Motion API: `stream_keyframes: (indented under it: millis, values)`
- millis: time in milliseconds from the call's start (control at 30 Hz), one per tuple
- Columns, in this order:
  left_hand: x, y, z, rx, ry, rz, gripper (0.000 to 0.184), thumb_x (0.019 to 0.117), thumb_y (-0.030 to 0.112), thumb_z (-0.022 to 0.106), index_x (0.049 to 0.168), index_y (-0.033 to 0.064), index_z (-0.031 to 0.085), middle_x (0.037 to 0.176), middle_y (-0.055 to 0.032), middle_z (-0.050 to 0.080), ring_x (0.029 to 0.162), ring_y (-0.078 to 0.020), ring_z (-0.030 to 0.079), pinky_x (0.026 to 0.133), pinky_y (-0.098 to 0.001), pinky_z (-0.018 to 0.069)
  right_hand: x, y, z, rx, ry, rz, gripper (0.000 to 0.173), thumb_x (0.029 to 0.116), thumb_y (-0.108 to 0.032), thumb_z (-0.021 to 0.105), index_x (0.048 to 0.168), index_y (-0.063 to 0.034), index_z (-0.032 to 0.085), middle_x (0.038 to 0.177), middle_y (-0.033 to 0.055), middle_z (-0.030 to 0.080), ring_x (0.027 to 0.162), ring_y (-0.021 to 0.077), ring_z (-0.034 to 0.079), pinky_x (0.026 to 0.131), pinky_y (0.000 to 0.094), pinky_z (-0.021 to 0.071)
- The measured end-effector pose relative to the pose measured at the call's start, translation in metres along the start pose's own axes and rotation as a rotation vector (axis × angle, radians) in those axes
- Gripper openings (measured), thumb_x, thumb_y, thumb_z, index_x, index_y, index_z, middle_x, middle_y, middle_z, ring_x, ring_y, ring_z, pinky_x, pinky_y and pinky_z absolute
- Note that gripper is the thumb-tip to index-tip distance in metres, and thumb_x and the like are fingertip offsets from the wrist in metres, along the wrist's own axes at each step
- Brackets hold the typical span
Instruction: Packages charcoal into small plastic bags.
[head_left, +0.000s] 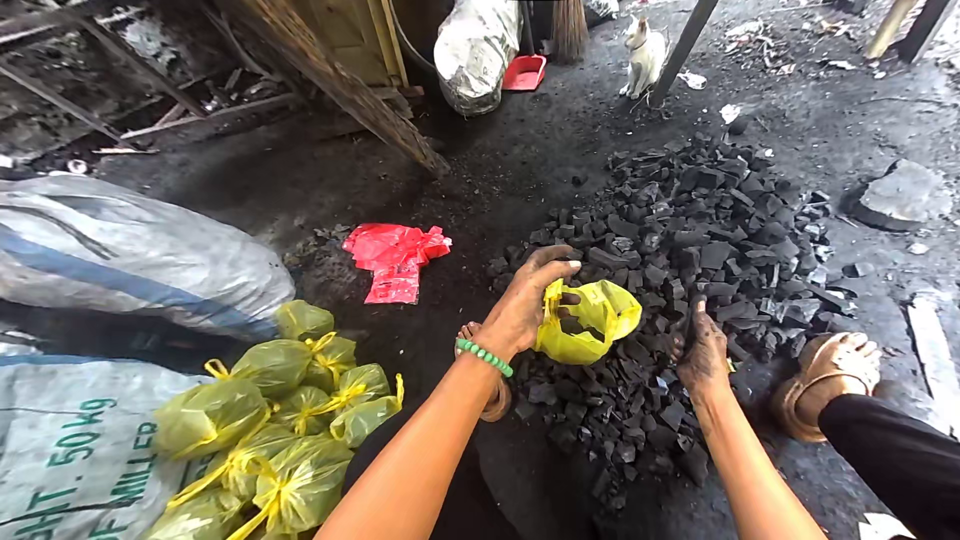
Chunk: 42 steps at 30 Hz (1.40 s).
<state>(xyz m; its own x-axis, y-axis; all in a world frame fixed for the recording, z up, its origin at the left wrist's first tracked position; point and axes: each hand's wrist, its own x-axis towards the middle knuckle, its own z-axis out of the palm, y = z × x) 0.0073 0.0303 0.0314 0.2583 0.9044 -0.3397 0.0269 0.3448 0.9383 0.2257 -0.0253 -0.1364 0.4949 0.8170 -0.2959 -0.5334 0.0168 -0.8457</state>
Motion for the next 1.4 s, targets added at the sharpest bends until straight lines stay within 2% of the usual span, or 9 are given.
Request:
stream_keyframes:
  millis: [300, 433, 533, 633, 833, 1000, 1133, 1267, 1400]
  values:
    - [-0.002, -0.006, 0.005, 0.030, -0.133, -0.013, 0.040, 0.1033, 0.020, 0.050, 0.143, 0.0125, 0.048, 0.114, -0.0069, 0.059, 0.082, -0.0128, 0.062, 0.066, -0.0259, 0.0517, -0.011, -0.019, 0.016, -0.009, -0.051, -0.072, 0.031, 0.1095, -0.027, 0.047, 0.081, -0.0175, 0.057, 0.048, -0.0105, 0.040, 0.033, -0.0008, 0.032, 0.033, 0.0158, 0.0306]
    - [-0.004, -0.007, 0.008, 0.021, -0.167, -0.038, 0.039, 0.1038, 0.021, 0.049, 0.142, 0.0130, 0.049, 0.108, -0.0059, 0.060, 0.081, -0.0129, 0.061, 0.066, -0.0264, 0.0516, -0.022, -0.006, 0.044, -0.446, -0.391, -0.358, 0.017, 0.1034, -0.017, 0.056, 0.105, -0.0044, 0.067, 0.069, -0.0069, 0.060, 0.049, -0.0020, 0.048, 0.046, 0.0176, 0.0447]
    - [-0.004, -0.005, 0.004, -0.010, -0.135, -0.049, 0.035, 0.1053, 0.024, 0.046, 0.138, 0.0135, 0.051, 0.100, -0.0049, 0.061, 0.077, -0.0126, 0.062, 0.062, -0.0260, 0.0518, -0.002, 0.014, 0.052, -1.063, -0.789, -0.628, 0.028, 0.1020, -0.020, 0.061, 0.122, -0.0029, 0.071, 0.111, 0.0199, 0.071, 0.097, 0.0326, 0.070, 0.085, 0.0543, 0.0568]
    - [-0.005, 0.001, -0.004, -0.022, -0.061, -0.056, 0.037, 0.1058, 0.027, 0.047, 0.140, 0.0139, 0.052, 0.099, -0.0067, 0.063, 0.075, -0.0140, 0.063, 0.059, -0.0255, 0.0517, 0.002, 0.000, 0.068, -1.514, -0.996, -0.407, 0.045, 0.1009, -0.020, 0.066, 0.146, -0.0203, 0.059, 0.139, 0.0315, 0.055, 0.126, 0.0527, 0.055, 0.099, 0.0682, 0.0464]
    - [-0.017, 0.015, -0.039, -0.067, 0.086, 0.141, 0.039, 0.1038, 0.028, 0.045, 0.140, 0.0158, 0.051, 0.100, -0.0028, 0.065, 0.079, -0.0129, 0.065, 0.065, -0.0278, 0.0555, 0.017, -0.018, 0.044, -0.674, -0.500, -0.549, 0.028, 0.1030, -0.010, 0.053, 0.125, 0.0041, 0.063, 0.118, 0.0107, 0.069, 0.104, 0.0115, 0.068, 0.092, 0.0313, 0.0588]
    - [-0.026, 0.023, -0.065, -0.137, 0.148, 0.236, 0.039, 0.1015, 0.027, 0.044, 0.139, 0.0177, 0.051, 0.103, -0.0035, 0.065, 0.078, -0.0137, 0.068, 0.063, -0.0272, 0.0580, 0.026, 0.095, 0.005, -1.405, -0.722, -0.077, 0.056, 0.0864, -0.023, 0.084, 0.132, 0.0014, 0.063, 0.133, 0.0326, 0.058, 0.119, 0.0519, 0.059, 0.097, 0.0719, 0.0483]
    - [-0.027, 0.020, -0.078, -0.066, 0.176, 0.253, 0.042, 0.0988, 0.026, 0.044, 0.140, 0.0197, 0.049, 0.109, 0.0002, 0.066, 0.082, -0.0102, 0.068, 0.067, -0.0245, 0.0575, -0.006, 0.171, -0.011, -1.826, -0.855, 0.171, 0.106, 0.0805, -0.027, 0.088, 0.165, -0.0259, 0.024, 0.169, 0.0236, 0.016, 0.155, 0.0523, 0.009, 0.108, 0.0871, 0.0131]
    - [-0.028, 0.019, -0.093, -0.068, 0.218, 0.240, 0.039, 0.0996, 0.027, 0.044, 0.137, 0.0193, 0.053, 0.107, 0.0004, 0.066, 0.084, -0.0113, 0.068, 0.068, -0.0258, 0.0584, -0.019, 0.167, -0.029, -1.887, -0.848, -0.032, 0.069, 0.0938, -0.020, 0.073, 0.156, -0.0278, 0.045, 0.155, 0.0239, 0.045, 0.144, 0.0531, 0.035, 0.103, 0.0776, 0.0349]
    - [-0.028, 0.018, -0.095, -0.118, 0.220, 0.193, 0.039, 0.1017, 0.028, 0.041, 0.136, 0.0173, 0.056, 0.096, -0.0014, 0.068, 0.079, -0.0132, 0.069, 0.065, -0.0272, 0.0590, 0.008, 0.141, -0.053, -1.745, -0.724, 0.047, 0.046, 0.0949, -0.017, 0.072, 0.139, -0.0070, 0.062, 0.142, 0.0303, 0.054, 0.134, 0.0549, 0.046, 0.101, 0.0715, 0.0430]
